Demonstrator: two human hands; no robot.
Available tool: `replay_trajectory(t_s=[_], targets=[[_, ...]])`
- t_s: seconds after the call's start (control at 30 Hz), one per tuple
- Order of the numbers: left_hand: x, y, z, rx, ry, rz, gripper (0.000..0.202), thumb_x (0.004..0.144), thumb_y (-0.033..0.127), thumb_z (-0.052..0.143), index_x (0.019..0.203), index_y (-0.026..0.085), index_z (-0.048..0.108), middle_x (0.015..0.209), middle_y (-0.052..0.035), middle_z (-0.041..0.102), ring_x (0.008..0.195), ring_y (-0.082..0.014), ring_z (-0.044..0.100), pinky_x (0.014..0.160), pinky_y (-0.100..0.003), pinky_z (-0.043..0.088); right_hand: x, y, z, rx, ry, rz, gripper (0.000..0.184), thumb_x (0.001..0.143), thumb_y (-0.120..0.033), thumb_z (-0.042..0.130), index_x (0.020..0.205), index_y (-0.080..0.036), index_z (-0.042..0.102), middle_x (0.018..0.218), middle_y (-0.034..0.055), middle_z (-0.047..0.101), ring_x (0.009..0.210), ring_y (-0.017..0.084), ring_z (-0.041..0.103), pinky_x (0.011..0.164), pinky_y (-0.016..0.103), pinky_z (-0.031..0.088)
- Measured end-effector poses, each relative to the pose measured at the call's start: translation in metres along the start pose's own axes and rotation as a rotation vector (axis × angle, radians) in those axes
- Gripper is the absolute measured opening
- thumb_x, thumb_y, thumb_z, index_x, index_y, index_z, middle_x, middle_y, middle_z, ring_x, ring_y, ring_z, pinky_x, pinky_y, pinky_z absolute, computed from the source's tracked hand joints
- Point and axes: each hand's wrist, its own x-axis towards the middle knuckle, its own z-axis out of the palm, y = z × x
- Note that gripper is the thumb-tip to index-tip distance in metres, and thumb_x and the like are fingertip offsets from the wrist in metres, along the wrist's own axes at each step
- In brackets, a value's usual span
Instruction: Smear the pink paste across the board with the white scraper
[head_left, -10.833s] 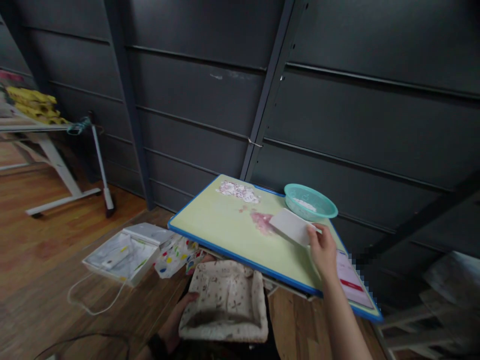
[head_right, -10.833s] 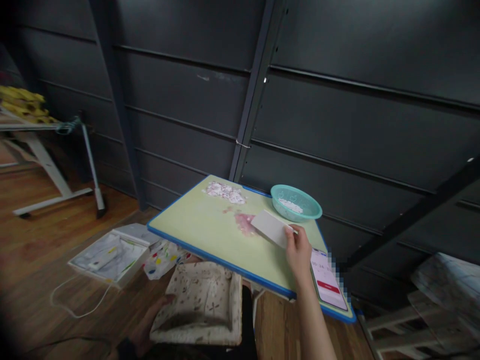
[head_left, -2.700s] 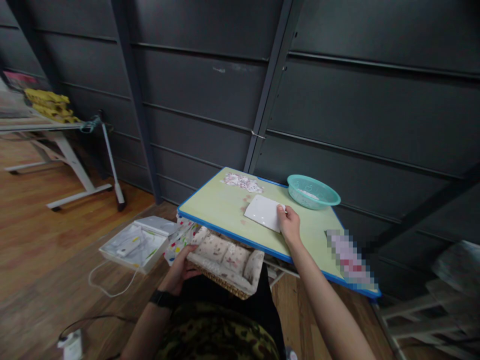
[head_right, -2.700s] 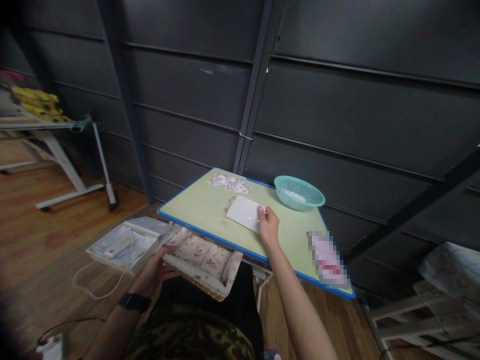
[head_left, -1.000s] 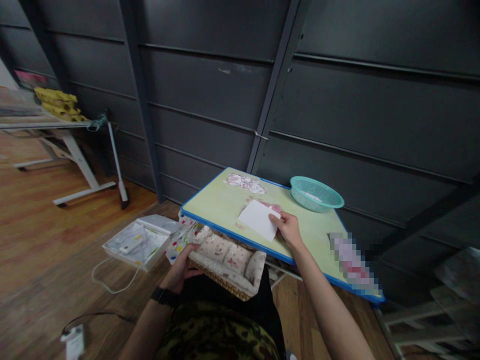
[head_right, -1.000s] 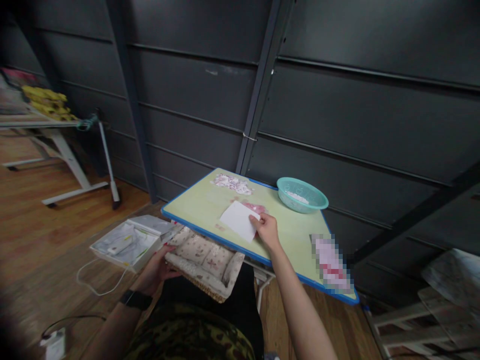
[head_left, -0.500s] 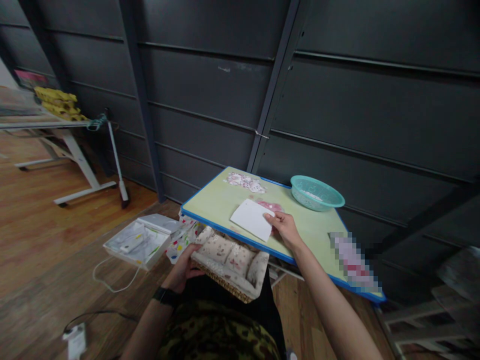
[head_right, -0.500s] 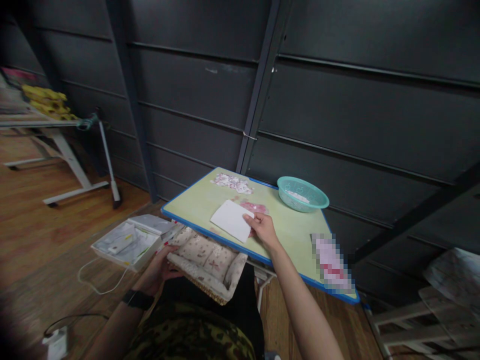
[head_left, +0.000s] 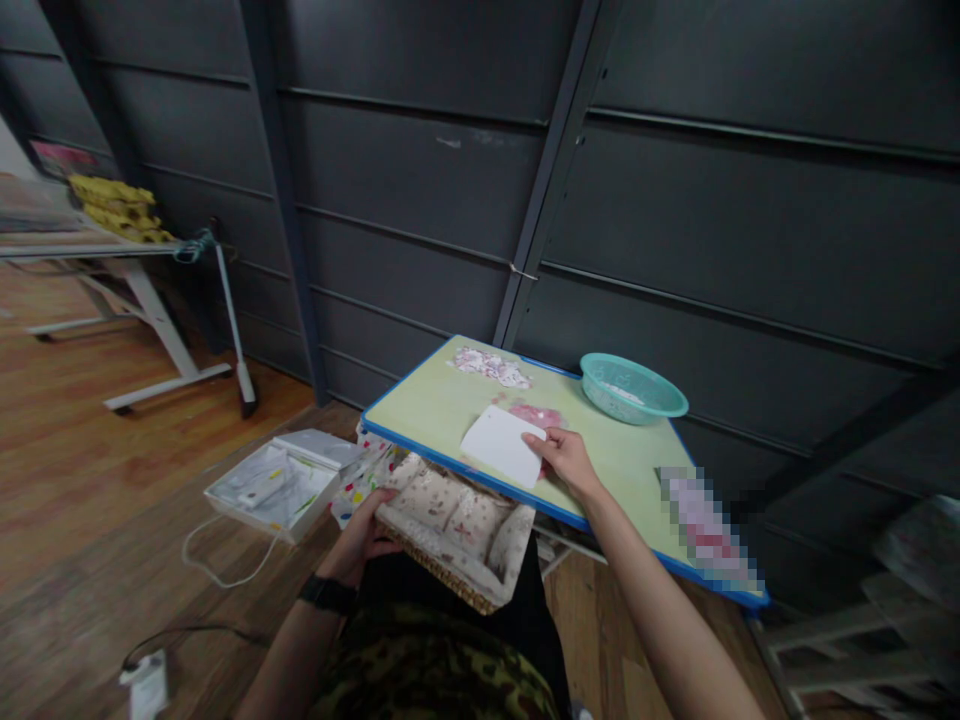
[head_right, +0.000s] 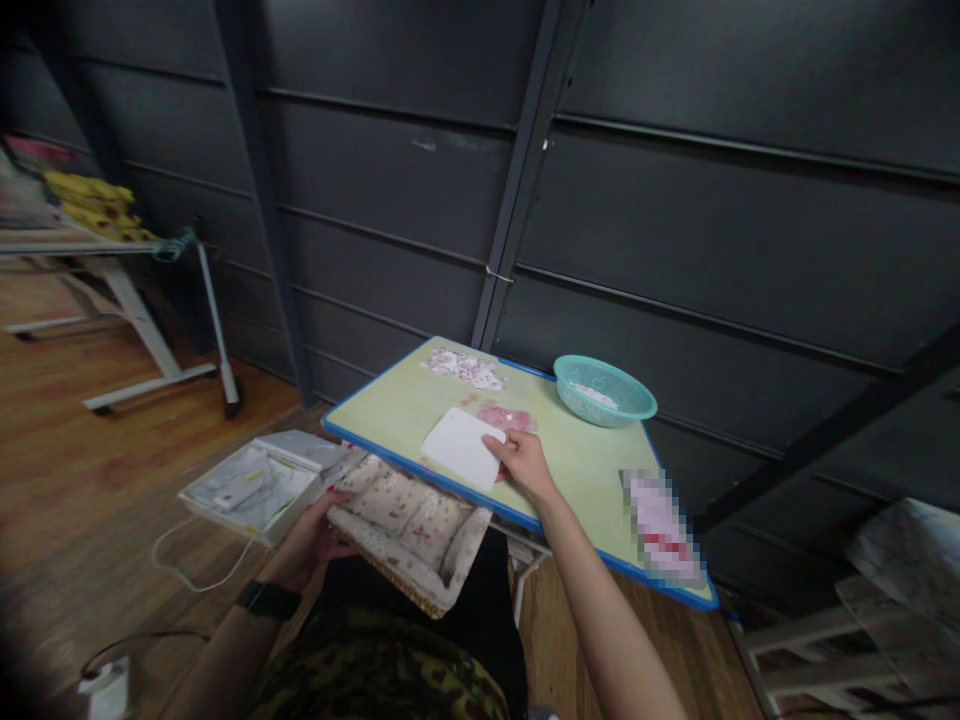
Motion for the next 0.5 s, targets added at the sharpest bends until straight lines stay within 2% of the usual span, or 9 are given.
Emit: replay_trajectory(t_s=[0.13, 0.27, 0.4, 0.5], targets=[[0.0016, -0.0053, 0.0006, -0.005, 0.005, 0.036, 0.013, 0.085, 0.028, 0.068, 0.095, 0.020, 0.066, 0.078, -0.0032, 0.070, 0.068, -0.0222, 0.068, 0.055, -0.035, 0.062, -0.0004, -0.0010, 0.0010, -0.017, -0.039, -0.012, 0.067, 0.051, -0.082, 0.086, 0.054, -0.022, 0.056, 0.049, -0.0019, 0.056, 0.044, 0.013, 0.051, 0.040, 0.028, 0.048], [0.0041, -0.0102, 0.0007, -0.001, -0.037, 0.033, 0.016, 0.083, 0.032, 0.072, 0.093, 0.021, 0.067, 0.078, -0.0042, 0.071, 0.075, -0.0246, 0.071, 0.059, -0.035, 0.062, -0.0002, -0.0007, 0.0000, -0.041, -0.060, -0.002, 0.067, 0.053, -0.083, 0.085, 0.056, -0.021, 0.059, 0.050, -0.0011, 0.058, 0.046, 0.014, 0.053, 0.043, 0.028, 0.050], [0.0040, -0.0105, 0.0005, 0.001, -0.046, 0.028, 0.021, 0.081, 0.033, 0.075, 0.096, 0.020, 0.069, 0.082, -0.0054, 0.074, 0.081, -0.0271, 0.073, 0.062, -0.036, 0.063, 0.0001, 0.0011, -0.0003, -0.042, -0.117, 0.004, 0.065, 0.053, -0.081, 0.086, 0.058, -0.021, 0.061, 0.052, -0.0011, 0.059, 0.047, 0.013, 0.051, 0.043, 0.026, 0.045], [0.0040, -0.0105, -0.0001, 0.007, -0.032, 0.032, 0.023, 0.081, 0.032, 0.074, 0.099, 0.020, 0.069, 0.084, -0.0057, 0.074, 0.079, -0.0263, 0.073, 0.061, -0.037, 0.064, 0.0023, 0.0023, 0.0001, -0.005, -0.061, -0.026, 0.066, 0.056, -0.083, 0.082, 0.061, -0.022, 0.059, 0.053, -0.0021, 0.056, 0.049, 0.012, 0.047, 0.044, 0.026, 0.040]])
